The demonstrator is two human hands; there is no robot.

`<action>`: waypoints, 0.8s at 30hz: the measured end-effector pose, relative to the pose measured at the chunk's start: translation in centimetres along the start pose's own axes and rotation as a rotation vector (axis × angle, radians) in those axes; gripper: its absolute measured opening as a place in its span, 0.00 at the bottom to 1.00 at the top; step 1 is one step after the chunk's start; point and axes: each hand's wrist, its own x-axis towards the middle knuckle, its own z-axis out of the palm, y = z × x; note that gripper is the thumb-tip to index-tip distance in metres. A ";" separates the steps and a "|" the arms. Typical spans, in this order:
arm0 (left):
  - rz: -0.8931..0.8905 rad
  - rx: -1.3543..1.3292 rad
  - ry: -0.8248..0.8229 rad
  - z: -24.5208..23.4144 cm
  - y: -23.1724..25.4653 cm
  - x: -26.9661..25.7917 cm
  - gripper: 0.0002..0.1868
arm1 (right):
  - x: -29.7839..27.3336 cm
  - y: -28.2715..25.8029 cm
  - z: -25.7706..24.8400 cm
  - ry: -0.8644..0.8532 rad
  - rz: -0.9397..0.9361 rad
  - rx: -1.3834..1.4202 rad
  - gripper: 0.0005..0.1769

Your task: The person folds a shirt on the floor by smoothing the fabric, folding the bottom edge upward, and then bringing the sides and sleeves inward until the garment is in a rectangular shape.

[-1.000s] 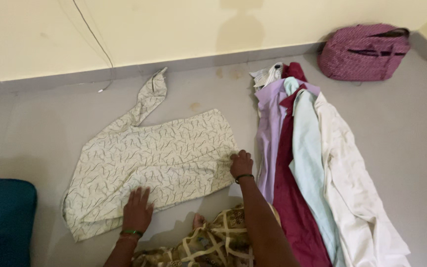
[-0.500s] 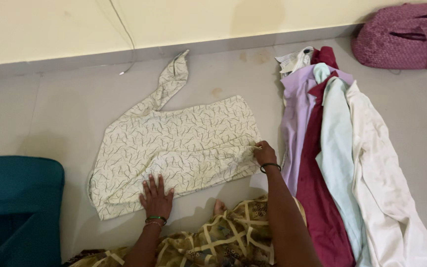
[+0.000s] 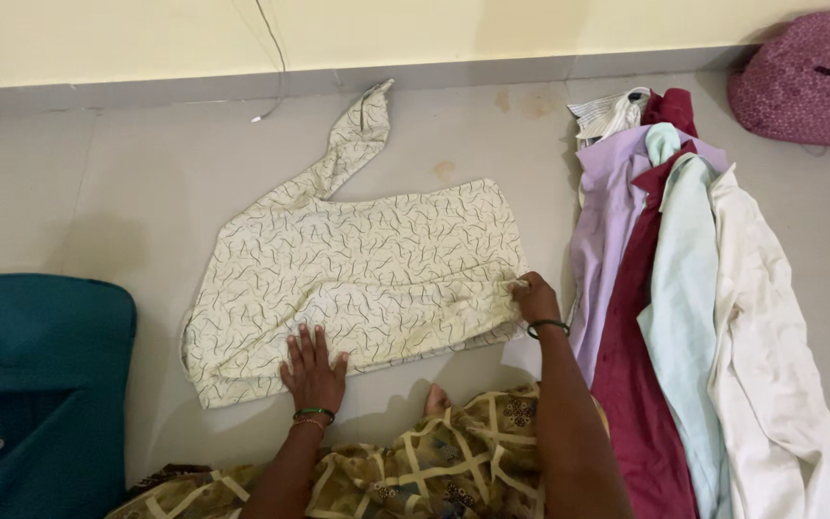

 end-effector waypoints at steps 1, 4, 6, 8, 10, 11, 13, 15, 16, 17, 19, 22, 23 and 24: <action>-0.008 0.014 -0.012 0.0 0.1 -0.1 0.43 | -0.5 -0.7 0.1 -0.001 0.004 -0.001 0.19; -0.044 0.034 -0.048 -0.3 0.0 -0.5 0.43 | -1.7 -2.8 -0.5 0.056 -0.007 -0.089 0.16; -0.067 0.041 -0.066 -0.5 0.1 -0.7 0.43 | -2.6 -3.5 -1.0 -0.004 0.079 -0.250 0.13; -0.079 0.032 0.014 -0.4 0.1 -1.0 0.43 | -3.1 -3.6 -1.0 0.012 0.056 -0.304 0.13; -0.077 0.032 0.005 -0.3 0.1 -1.1 0.43 | -3.4 -3.7 -0.8 0.013 0.032 -0.362 0.14; -0.079 0.034 -0.001 -0.4 0.0 -1.1 0.42 | -3.4 -3.9 -0.6 0.064 0.023 -0.327 0.13; -0.100 0.003 0.004 -0.6 0.3 -0.8 0.42 | -3.7 -4.7 -0.4 0.110 0.012 -0.293 0.13; -0.125 -0.030 0.001 -0.8 1.3 -0.6 0.42 | -4.4 -5.6 -0.4 0.386 -0.282 -0.492 0.25; -0.017 -0.036 0.076 -0.8 2.3 -0.7 0.40 | -4.6 -5.9 -0.4 0.379 -0.282 -0.493 0.25; 0.090 -0.041 0.153 -0.8 3.5 -0.7 0.39 | -4.8 -6.1 -0.3 0.247 -0.240 -0.439 0.19; 0.257 -0.232 0.189 -0.3 6.4 -0.2 0.36 | -5.0 -6.2 0.3 0.111 -0.201 -0.386 0.13; 0.470 -0.259 -0.013 2.2 12.5 1.0 0.29 | -5.3 -6.4 1.6 -0.241 -0.141 -0.422 0.13; 0.551 -0.271 -0.021 3.1 14.3 1.2 0.24 | -5.6 -6.3 1.8 -0.313 -0.104 -0.472 0.20; 0.620 -0.248 -0.047 3.9 16.0 1.4 0.22 | -5.8 -6.4 2.0 -0.383 -0.066 -0.522 0.28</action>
